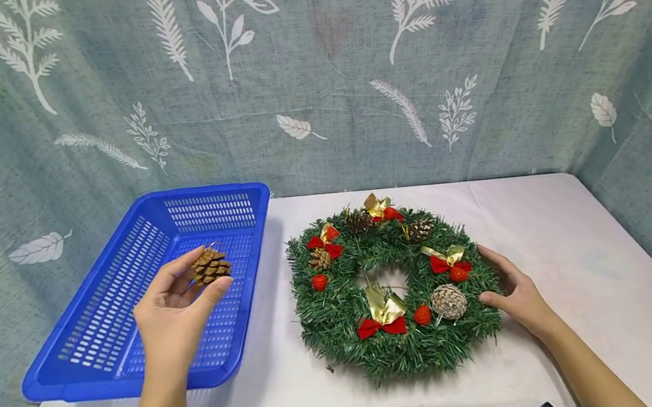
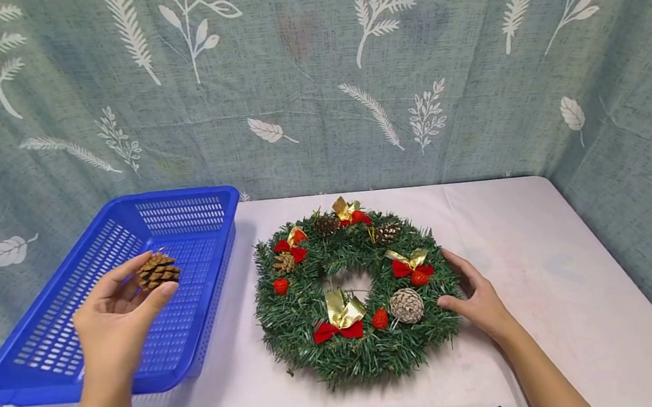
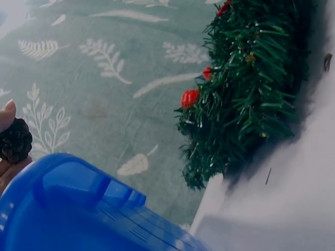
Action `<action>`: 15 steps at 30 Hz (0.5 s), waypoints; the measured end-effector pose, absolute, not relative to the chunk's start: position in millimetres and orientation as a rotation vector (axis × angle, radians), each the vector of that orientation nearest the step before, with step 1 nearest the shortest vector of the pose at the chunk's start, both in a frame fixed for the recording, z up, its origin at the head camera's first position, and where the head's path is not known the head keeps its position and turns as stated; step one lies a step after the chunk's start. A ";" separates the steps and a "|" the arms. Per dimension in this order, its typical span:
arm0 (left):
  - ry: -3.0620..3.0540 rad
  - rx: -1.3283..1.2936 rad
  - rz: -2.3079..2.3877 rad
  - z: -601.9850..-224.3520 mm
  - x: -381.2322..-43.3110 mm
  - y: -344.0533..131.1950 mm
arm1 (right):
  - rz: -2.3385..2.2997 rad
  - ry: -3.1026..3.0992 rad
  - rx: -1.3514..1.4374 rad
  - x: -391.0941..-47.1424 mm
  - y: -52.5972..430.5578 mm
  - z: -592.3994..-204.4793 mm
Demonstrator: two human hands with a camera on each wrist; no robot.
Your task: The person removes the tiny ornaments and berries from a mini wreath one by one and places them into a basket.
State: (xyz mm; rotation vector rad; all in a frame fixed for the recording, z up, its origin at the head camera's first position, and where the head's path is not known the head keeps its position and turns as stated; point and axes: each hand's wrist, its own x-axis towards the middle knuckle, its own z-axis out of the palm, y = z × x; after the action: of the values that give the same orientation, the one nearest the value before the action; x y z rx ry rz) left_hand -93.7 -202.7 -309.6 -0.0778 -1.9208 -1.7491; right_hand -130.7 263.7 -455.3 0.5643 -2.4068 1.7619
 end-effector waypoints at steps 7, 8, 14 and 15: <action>-1.952 0.118 -1.816 -304.3 -93.6 -207.0 | 1.768 -2.392 0.572 -131.0 263.7 -454.7; -1.946 0.129 -1.826 -304.2 -93.9 -207.7 | 1.769 -2.391 0.575 -131.0 263.7 -454.7; -1.950 0.167 -1.826 -307.9 -96.5 -212.9 | 1.775 -2.384 0.584 -131.4 263.5 -455.3; -1.952 0.173 -1.821 -309.0 -96.8 -214.2 | 1.775 -2.385 0.584 -131.4 263.4 -455.4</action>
State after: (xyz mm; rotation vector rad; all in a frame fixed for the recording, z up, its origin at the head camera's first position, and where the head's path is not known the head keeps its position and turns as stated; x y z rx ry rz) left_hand -96.8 -214.2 -309.0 0.1729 -1.9516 -1.8205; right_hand -131.4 263.4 -455.4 0.5839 -2.3852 1.7754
